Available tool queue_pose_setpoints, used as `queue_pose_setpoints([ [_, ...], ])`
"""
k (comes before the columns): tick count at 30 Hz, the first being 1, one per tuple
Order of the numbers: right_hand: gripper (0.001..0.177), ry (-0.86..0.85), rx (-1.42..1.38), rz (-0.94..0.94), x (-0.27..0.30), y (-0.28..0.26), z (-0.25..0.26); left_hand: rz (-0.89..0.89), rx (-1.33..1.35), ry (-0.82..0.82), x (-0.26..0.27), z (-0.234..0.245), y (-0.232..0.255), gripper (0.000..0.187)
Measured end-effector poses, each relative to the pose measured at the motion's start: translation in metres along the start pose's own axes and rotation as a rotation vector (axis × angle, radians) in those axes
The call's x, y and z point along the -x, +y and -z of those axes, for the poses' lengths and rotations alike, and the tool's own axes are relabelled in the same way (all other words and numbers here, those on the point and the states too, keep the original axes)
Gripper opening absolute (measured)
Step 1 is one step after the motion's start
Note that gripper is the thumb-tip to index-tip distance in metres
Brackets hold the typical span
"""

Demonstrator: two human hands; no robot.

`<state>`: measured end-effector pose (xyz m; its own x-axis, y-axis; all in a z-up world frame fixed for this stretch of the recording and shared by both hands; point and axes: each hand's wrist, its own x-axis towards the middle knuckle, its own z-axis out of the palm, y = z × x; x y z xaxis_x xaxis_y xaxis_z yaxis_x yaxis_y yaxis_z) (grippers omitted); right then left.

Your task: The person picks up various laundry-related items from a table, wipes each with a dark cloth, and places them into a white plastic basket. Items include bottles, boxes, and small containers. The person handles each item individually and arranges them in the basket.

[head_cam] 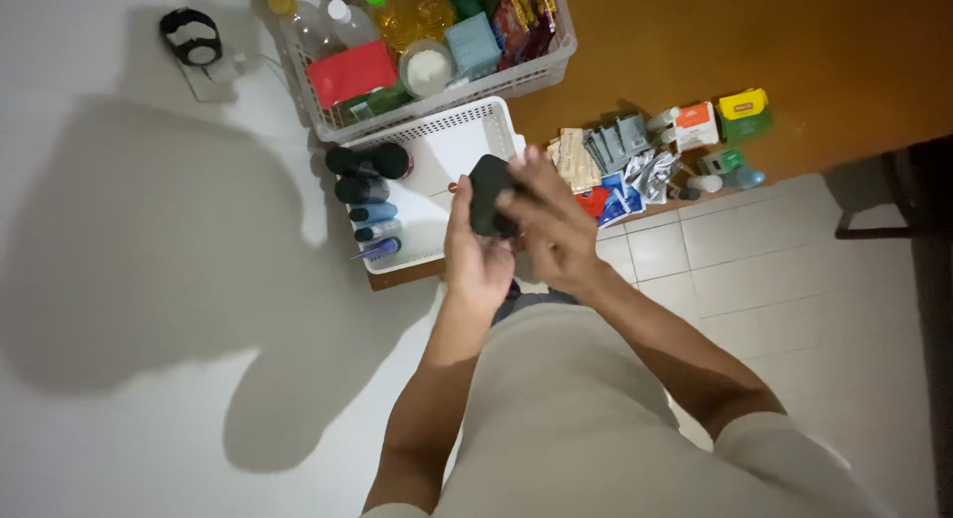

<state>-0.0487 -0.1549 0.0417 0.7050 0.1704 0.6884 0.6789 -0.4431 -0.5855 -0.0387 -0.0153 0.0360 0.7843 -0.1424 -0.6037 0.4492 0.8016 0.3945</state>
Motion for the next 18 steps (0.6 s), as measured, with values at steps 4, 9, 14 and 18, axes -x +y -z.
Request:
queue_pose_setpoints([
  [4,0.043,0.153,-0.417,-0.484,-0.019,-0.007,0.008,-0.354,-0.325,-0.002,0.006,-0.018,-0.033,0.045],
  [9,0.038,0.432,-1.239,-1.416,-0.019,0.013,0.014,-1.167,-1.064,-0.258,0.003,-0.035,-0.044,0.038],
  [14,0.029,0.240,-0.536,-1.122,0.036,0.057,0.001,-0.875,-0.885,-0.211,-0.011,-0.034,-0.069,0.044],
  [18,0.019,0.232,-0.184,-0.932,-0.001,0.038,0.014,-0.244,-0.307,0.079,-0.031,-0.038,-0.078,0.042],
])
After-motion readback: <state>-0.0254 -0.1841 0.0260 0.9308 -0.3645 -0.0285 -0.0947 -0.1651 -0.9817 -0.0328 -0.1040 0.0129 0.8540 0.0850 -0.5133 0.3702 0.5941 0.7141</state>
